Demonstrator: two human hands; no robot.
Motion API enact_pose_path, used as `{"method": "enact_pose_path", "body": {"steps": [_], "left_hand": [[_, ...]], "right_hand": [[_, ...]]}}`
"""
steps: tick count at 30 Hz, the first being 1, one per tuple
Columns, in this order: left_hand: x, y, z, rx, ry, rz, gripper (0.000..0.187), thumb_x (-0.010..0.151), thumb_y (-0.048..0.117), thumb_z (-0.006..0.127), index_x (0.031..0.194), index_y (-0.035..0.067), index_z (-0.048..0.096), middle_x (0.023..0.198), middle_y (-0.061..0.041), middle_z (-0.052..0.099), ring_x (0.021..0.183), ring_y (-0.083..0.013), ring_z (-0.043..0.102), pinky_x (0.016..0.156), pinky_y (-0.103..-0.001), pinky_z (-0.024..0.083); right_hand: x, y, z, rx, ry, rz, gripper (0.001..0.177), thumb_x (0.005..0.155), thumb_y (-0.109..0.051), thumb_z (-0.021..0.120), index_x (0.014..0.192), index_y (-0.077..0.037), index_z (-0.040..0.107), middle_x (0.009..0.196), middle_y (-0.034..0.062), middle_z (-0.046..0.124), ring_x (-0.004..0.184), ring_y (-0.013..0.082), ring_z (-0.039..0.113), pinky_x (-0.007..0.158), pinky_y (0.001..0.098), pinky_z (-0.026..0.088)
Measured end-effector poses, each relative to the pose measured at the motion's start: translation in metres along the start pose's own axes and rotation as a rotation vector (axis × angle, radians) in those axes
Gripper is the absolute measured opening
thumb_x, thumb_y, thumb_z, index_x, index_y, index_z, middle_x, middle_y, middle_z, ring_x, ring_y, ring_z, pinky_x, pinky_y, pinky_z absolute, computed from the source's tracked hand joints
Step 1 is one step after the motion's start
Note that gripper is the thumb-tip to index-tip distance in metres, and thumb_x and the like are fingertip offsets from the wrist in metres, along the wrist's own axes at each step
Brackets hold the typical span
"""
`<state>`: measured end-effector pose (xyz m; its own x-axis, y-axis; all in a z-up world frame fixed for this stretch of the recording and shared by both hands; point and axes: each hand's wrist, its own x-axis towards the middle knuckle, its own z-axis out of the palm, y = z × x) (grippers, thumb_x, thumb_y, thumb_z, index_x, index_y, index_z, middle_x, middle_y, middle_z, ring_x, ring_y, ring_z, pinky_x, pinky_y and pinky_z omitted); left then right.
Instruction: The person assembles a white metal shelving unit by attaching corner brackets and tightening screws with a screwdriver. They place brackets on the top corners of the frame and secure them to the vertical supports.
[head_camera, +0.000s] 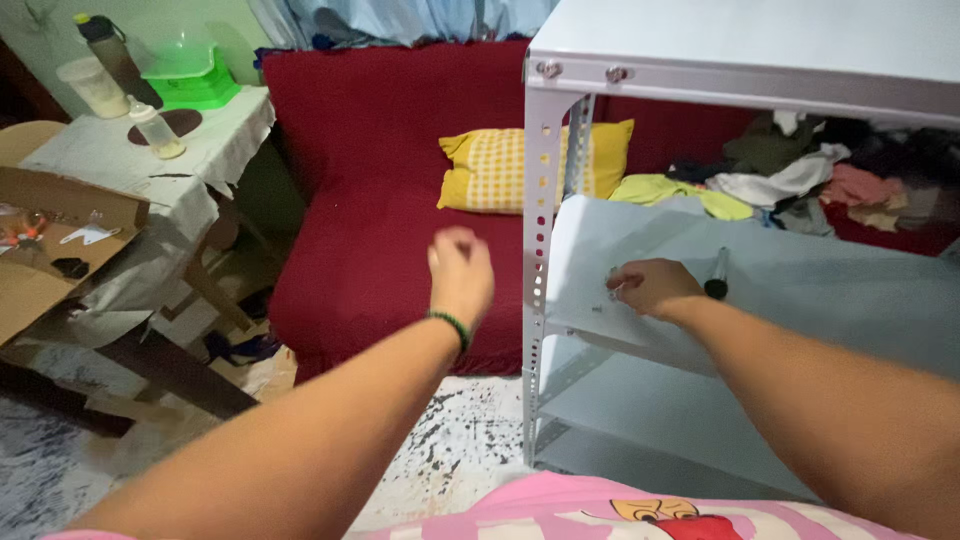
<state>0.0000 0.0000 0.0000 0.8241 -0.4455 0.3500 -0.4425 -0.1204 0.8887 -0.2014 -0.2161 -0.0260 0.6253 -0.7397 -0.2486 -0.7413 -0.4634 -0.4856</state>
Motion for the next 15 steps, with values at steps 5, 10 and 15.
{"method": "enact_pose_path", "body": {"steps": [5, 10, 15], "left_hand": [[-0.038, -0.017, -0.002, 0.146, -0.49, -0.359, 0.031, 0.095, 0.028, 0.059, 0.111, 0.006, 0.075, 0.102, -0.013, 0.076, 0.099, -0.027, 0.073, 0.089, -0.039, 0.056], [-0.057, 0.008, 0.02, 0.2, -0.883, -0.271, 0.03, 0.096, 0.026, 0.057, 0.12, 0.011, 0.069, 0.107, -0.014, 0.076, 0.102, -0.0276, 0.073, 0.09, -0.041, 0.058], [-0.065, 0.016, 0.075, 0.505, -0.932, 0.258, 0.034, 0.097, 0.01, 0.056, 0.129, 0.015, 0.067, 0.129, -0.017, 0.064, 0.118, -0.0355, 0.061, 0.104, -0.045, 0.048]], "right_hand": [[0.0, 0.008, 0.015, -0.141, 0.094, -0.133, 0.03, 0.086, -0.021, 0.074, 0.116, -0.021, 0.078, 0.109, 0.0023, 0.077, 0.1, 0.021, 0.072, 0.092, 0.0346, 0.055], [0.006, 0.015, 0.023, -0.179, 0.112, -0.093, 0.025, 0.09, -0.023, 0.071, 0.114, -0.019, 0.077, 0.111, 0.0028, 0.077, 0.103, 0.0217, 0.072, 0.094, 0.0354, 0.055], [-0.002, 0.033, 0.025, -0.072, 0.255, -0.211, 0.021, 0.089, -0.026, 0.072, 0.107, -0.018, 0.078, 0.106, 0.0053, 0.076, 0.097, 0.0226, 0.071, 0.087, 0.0362, 0.056]]}}
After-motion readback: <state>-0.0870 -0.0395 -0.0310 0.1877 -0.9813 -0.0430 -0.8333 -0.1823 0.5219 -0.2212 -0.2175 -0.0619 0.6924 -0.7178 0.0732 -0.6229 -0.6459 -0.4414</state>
